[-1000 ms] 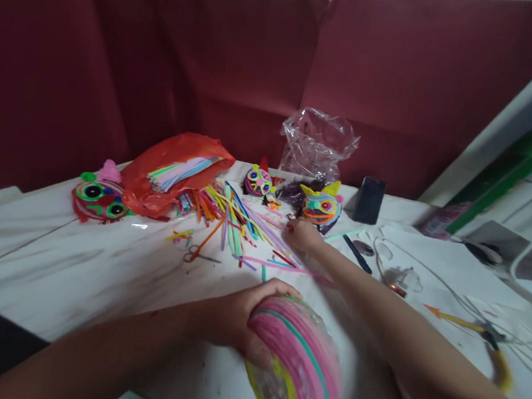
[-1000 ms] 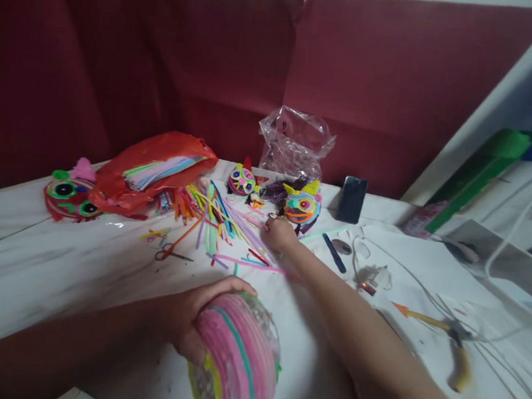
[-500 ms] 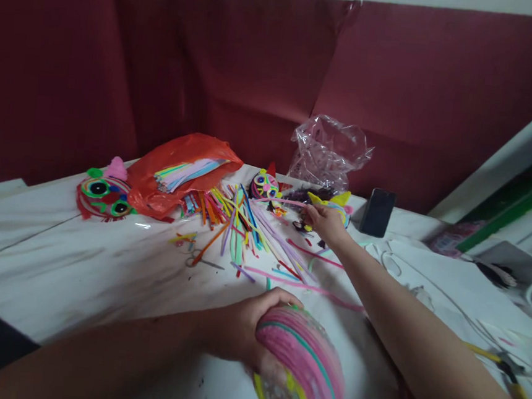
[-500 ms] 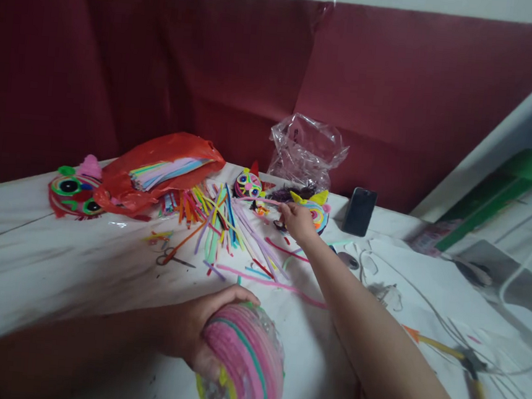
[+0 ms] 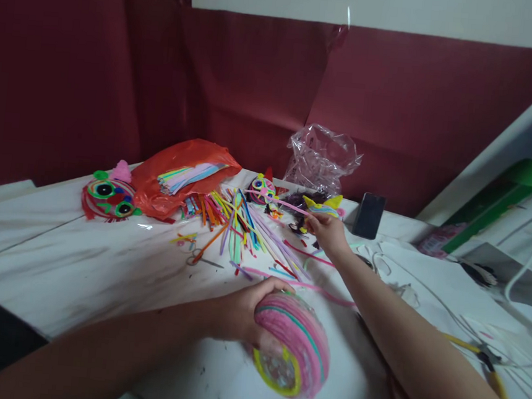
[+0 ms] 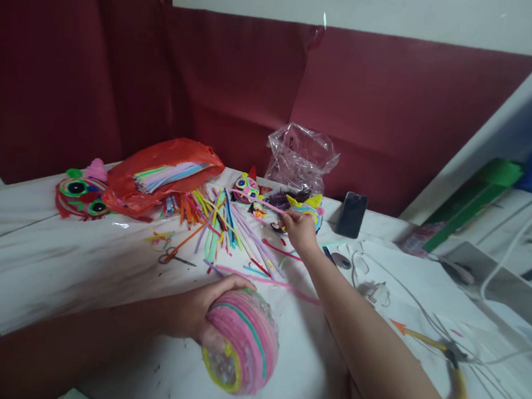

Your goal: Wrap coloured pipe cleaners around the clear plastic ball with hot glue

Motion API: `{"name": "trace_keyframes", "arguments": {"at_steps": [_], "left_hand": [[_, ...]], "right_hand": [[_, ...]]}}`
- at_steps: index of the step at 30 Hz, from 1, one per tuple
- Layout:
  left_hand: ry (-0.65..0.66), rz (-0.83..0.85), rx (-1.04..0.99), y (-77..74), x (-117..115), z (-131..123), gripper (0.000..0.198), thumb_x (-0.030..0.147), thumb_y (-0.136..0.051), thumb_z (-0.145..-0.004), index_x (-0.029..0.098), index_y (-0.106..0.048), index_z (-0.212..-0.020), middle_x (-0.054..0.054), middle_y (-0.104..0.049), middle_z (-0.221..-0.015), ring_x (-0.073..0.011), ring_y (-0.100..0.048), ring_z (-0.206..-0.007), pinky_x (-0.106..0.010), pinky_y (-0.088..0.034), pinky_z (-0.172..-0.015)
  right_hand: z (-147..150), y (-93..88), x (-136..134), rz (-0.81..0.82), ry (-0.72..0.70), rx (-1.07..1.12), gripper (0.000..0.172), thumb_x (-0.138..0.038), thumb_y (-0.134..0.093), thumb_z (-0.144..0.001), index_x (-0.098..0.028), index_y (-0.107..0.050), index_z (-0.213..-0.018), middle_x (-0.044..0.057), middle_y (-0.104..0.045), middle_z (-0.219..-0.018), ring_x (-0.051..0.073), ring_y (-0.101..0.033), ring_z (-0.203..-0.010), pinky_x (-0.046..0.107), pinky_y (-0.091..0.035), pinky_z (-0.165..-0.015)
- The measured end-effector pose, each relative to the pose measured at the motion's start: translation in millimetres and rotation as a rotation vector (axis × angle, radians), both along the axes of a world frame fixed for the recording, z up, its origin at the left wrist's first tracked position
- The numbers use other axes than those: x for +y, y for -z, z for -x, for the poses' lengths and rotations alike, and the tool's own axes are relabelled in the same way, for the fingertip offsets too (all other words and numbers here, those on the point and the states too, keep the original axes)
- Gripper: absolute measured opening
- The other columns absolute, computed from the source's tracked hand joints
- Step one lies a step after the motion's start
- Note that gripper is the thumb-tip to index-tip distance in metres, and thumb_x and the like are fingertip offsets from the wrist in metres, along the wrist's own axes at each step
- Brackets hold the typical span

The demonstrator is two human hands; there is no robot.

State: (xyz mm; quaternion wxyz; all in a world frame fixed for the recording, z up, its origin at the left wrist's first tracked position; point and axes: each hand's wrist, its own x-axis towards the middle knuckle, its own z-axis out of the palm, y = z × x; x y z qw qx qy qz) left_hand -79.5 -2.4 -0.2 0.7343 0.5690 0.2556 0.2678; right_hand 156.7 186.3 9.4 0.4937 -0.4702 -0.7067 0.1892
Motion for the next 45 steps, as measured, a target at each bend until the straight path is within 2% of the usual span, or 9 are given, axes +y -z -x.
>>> {"name": "trace_keyframes", "arguments": {"at_steps": [6,10,16,23,27,33,39,42,45], "left_hand": [[-0.016,-0.036,0.027,-3.6,0.6,1.0,0.090,0.026,-0.093,-0.041,0.022,-0.047,-0.118,-0.003,-0.058,-0.106,-0.0175,-0.059,-0.089,-0.029,-0.047,-0.076],[0.000,-0.054,0.048,-4.4,-0.4,-0.5,0.090,0.026,-0.094,-0.040,0.022,-0.047,-0.117,-0.003,-0.057,-0.104,-0.0173,-0.057,-0.089,-0.029,-0.046,-0.077],[0.021,-0.091,0.049,-4.4,-2.4,-1.2,0.090,0.029,-0.094,-0.040,0.022,-0.048,-0.117,-0.003,-0.058,-0.105,-0.0181,-0.058,-0.091,-0.031,-0.047,-0.080],[0.003,-0.073,0.059,-5.4,-3.5,1.0,0.092,0.026,-0.094,-0.040,0.022,-0.047,-0.120,-0.003,-0.058,-0.106,-0.0170,-0.059,-0.090,-0.028,-0.047,-0.076],[0.036,-0.065,0.035,-3.7,-4.3,-0.9,0.091,0.025,-0.094,-0.039,0.022,-0.047,-0.118,-0.002,-0.058,-0.104,-0.0157,-0.059,-0.088,-0.027,-0.047,-0.076],[0.035,-0.081,0.074,-6.2,-5.0,-0.1,0.092,0.026,-0.093,-0.040,0.022,-0.046,-0.119,-0.002,-0.058,-0.106,-0.0164,-0.058,-0.090,-0.029,-0.048,-0.078],[0.021,-0.135,0.102,-3.3,-1.5,3.6,0.098,0.030,-0.092,-0.044,0.024,-0.043,-0.129,-0.005,-0.058,-0.113,-0.0216,-0.059,-0.099,-0.035,-0.049,-0.086],[0.036,-0.125,0.074,0.5,0.1,2.8,0.097,0.028,-0.093,-0.044,0.023,-0.044,-0.129,-0.006,-0.058,-0.114,-0.0218,-0.059,-0.099,-0.035,-0.048,-0.086],[0.027,-0.129,0.046,3.6,1.4,2.3,0.097,0.030,-0.093,-0.045,0.023,-0.045,-0.129,-0.007,-0.058,-0.116,-0.0234,-0.060,-0.100,-0.036,-0.048,-0.087]], "right_hand": [[2.0,1.5,-11.0,0.148,-0.047,0.193,0.044,-0.065,-0.063,-0.073,-0.021,-0.065,-0.069,0.004,-0.067,-0.060,0.016,-0.056,-0.050,0.035,-0.051,-0.053],[3.6,-0.6,-19.9,0.219,-0.079,0.274,0.045,-0.063,-0.059,-0.076,-0.019,-0.065,-0.076,0.004,-0.067,-0.061,0.014,-0.057,-0.049,0.030,-0.050,-0.051],[17.8,-1.5,-32.4,0.364,-0.241,0.124,0.041,-0.048,-0.066,-0.076,-0.017,-0.063,-0.104,0.008,-0.075,-0.086,0.015,-0.065,-0.061,0.027,-0.050,-0.056],[7.3,7.1,-22.7,0.332,-0.088,-0.105,0.018,-0.036,-0.062,-0.079,-0.018,-0.062,-0.075,0.005,-0.070,-0.066,0.014,-0.059,-0.055,0.026,-0.046,-0.055],[-2.8,15.1,-23.8,0.309,-0.019,-0.288,0.011,-0.025,-0.067,-0.073,-0.019,-0.063,-0.065,0.002,-0.066,-0.059,0.014,-0.056,-0.056,0.025,-0.041,-0.056],[2.1,21.9,-32.9,0.243,0.001,-0.412,0.016,-0.014,-0.066,-0.066,-0.019,-0.058,-0.053,0.001,-0.062,-0.056,0.013,-0.052,-0.056,0.025,-0.038,-0.058],[0.3,-10.1,-38.2,0.135,0.027,-0.238,0.011,-0.027,-0.055,-0.081,-0.021,-0.057,-0.072,0.003,-0.064,-0.068,0.016,-0.056,-0.063,0.030,-0.045,-0.064],[1.6,-28.6,-47.1,0.126,-0.107,0.038,0.022,-0.044,-0.062,-0.080,-0.022,-0.056,-0.077,0.002,-0.067,-0.073,0.016,-0.059,-0.064,0.033,-0.050,-0.067],[8.0,-41.9,-61.5,0.167,-0.289,0.368,0.036,-0.052,-0.076,-0.067,-0.023,-0.057,-0.076,0.001,-0.067,-0.072,0.015,-0.059,-0.063,0.034,-0.051,-0.068]]}}
